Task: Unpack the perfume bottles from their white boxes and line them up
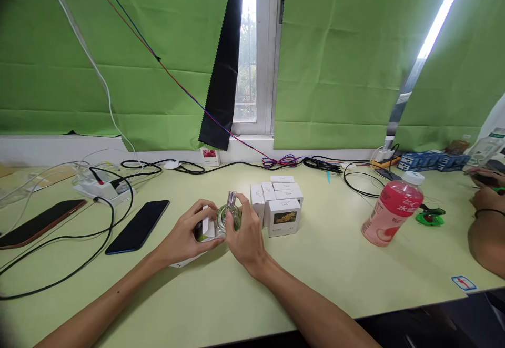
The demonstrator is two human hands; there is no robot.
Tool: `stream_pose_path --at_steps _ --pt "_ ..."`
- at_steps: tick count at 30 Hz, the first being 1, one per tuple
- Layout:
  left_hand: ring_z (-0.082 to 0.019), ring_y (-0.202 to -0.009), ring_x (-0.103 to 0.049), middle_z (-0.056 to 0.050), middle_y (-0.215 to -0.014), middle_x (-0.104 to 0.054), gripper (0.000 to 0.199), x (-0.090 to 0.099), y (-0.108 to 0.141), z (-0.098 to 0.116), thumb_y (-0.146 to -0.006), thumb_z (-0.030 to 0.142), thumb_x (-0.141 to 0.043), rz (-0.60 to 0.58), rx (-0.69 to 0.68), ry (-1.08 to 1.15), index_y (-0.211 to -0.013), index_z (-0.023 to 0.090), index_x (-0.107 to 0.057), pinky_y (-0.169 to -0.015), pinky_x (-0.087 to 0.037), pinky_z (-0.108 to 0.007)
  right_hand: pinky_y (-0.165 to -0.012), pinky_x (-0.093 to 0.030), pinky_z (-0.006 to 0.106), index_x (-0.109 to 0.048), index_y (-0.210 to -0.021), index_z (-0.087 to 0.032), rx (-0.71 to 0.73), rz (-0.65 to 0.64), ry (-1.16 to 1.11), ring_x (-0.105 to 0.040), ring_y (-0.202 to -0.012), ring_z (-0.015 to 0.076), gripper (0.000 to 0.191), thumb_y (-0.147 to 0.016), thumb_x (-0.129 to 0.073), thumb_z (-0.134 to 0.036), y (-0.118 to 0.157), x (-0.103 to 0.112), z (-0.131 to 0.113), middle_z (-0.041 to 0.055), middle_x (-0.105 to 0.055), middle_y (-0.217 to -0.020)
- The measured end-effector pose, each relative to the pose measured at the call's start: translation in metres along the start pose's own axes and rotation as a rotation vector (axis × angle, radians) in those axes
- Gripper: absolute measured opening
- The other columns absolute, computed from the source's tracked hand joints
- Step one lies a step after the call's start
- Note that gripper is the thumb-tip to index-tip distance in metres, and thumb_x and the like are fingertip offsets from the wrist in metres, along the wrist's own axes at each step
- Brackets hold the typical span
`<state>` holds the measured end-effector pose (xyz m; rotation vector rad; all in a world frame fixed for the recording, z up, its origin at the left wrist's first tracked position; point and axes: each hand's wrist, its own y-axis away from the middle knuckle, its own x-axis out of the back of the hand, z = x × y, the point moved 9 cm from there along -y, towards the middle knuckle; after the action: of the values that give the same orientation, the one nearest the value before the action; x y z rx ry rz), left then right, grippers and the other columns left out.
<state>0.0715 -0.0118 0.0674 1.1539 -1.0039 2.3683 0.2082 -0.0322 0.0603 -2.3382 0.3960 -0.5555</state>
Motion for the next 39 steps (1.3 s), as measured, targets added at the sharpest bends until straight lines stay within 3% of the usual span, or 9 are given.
stream_pose_path --at_steps 29,39 --pt "-0.015 -0.084 -0.055 -0.004 -0.109 -0.05 0.028 -0.002 0.002 -0.002 -0.077 0.034 -0.073 -0.035 0.026 0.01 -0.092 0.022 -0.052 -0.071 -0.047 -0.028 -0.043 -0.034 0.02 -0.043 -0.129 -0.018 -0.221 -0.064 -0.114 -0.044 -0.041 0.0062 0.042 -0.09 -0.053 -0.029 0.001 -0.005 0.017 -0.0024 -0.058 -0.079" --pt "-0.018 -0.092 -0.057 -0.006 -0.112 -0.051 0.03 -0.002 0.001 -0.003 -0.077 0.035 -0.073 -0.02 0.004 0.013 -0.095 0.022 -0.052 -0.076 -0.049 -0.03 -0.041 -0.036 0.021 -0.039 -0.13 -0.019 -0.319 -0.134 -0.183 -0.05 -0.037 0.0075 0.046 -0.088 -0.054 -0.03 0.004 -0.011 0.019 -0.0025 -0.061 -0.079"
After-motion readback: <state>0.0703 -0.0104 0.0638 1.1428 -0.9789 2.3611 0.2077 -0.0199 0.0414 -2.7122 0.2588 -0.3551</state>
